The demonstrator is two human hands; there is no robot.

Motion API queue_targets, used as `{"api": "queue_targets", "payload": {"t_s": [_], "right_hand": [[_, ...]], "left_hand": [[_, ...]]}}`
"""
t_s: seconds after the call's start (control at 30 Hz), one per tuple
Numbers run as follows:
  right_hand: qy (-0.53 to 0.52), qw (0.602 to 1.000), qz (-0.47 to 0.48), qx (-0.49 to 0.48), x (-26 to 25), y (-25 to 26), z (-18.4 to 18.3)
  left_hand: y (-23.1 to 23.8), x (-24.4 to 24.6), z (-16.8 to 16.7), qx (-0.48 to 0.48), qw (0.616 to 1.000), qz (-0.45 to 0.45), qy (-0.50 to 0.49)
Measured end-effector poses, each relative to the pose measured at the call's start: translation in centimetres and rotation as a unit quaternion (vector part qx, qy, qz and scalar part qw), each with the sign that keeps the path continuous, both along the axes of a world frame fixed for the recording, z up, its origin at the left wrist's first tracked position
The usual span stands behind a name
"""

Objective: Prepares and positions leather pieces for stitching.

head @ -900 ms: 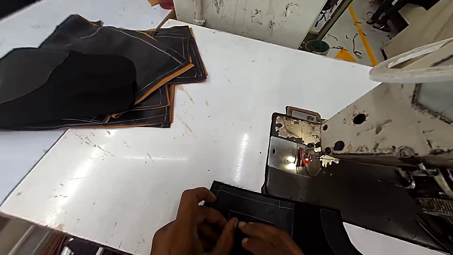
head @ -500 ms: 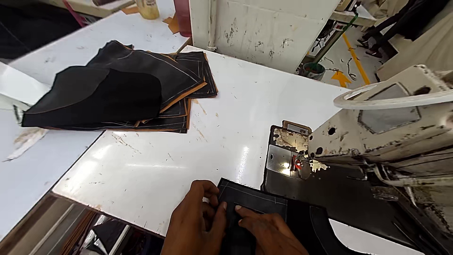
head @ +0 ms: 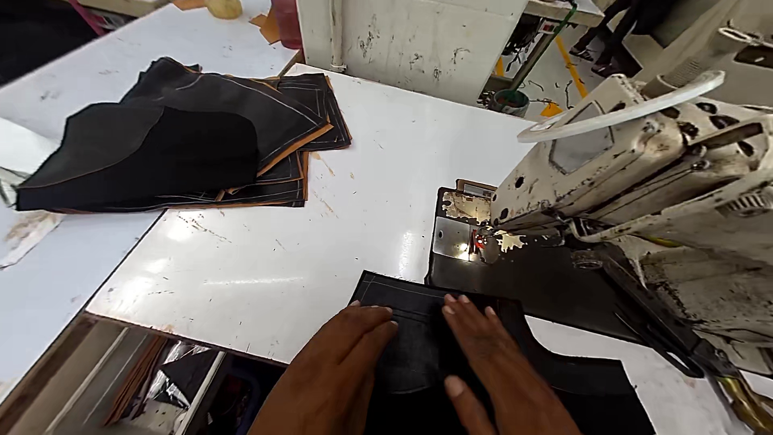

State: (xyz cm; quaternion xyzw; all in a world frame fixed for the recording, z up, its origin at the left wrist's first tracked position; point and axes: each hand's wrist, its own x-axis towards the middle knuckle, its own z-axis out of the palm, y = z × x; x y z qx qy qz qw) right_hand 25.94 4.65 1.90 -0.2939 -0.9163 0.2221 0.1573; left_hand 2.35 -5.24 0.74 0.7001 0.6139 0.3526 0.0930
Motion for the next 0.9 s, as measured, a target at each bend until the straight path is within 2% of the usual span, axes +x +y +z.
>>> {"api": "queue_targets", "payload": {"t_s": [0.1, 0.23, 0.47, 0.63, 0.73, 0.9], "right_hand": [[-0.071, 0.997, 0.029, 0.03, 0.1, -0.7, -1.8], [-0.124, 0.987, 0.028, 0.102, 0.0, -1.1, -3.1], [-0.103, 0.987, 0.035, 0.118, 0.1, -1.0, -3.2], [0.079, 0.994, 0.009, 0.072, -0.5, -0.6, -1.2], [0.057, 0.997, 0.05, 0.024, -0.3, 0.2, -1.3], [0.02, 0.996, 0.078, 0.042, -0.1, 0.6, -1.6]], "left_hand": [[0.7, 0.4, -1.1, 0.014, 0.997, -0.062, 0.047], [1.0, -0.1, -2.2, 0.011, 0.991, -0.084, 0.1], [1.3, -1.9, -1.8, -0.009, 0.989, -0.122, 0.081], [1.6, -3.1, -0.5, -0.071, 0.986, -0.144, 0.051], [1.6, -3.3, 0.0, -0.106, 0.98, -0.166, 0.017], [1.4, -3.3, 0.2, -0.157, 0.972, -0.176, -0.019]]}}
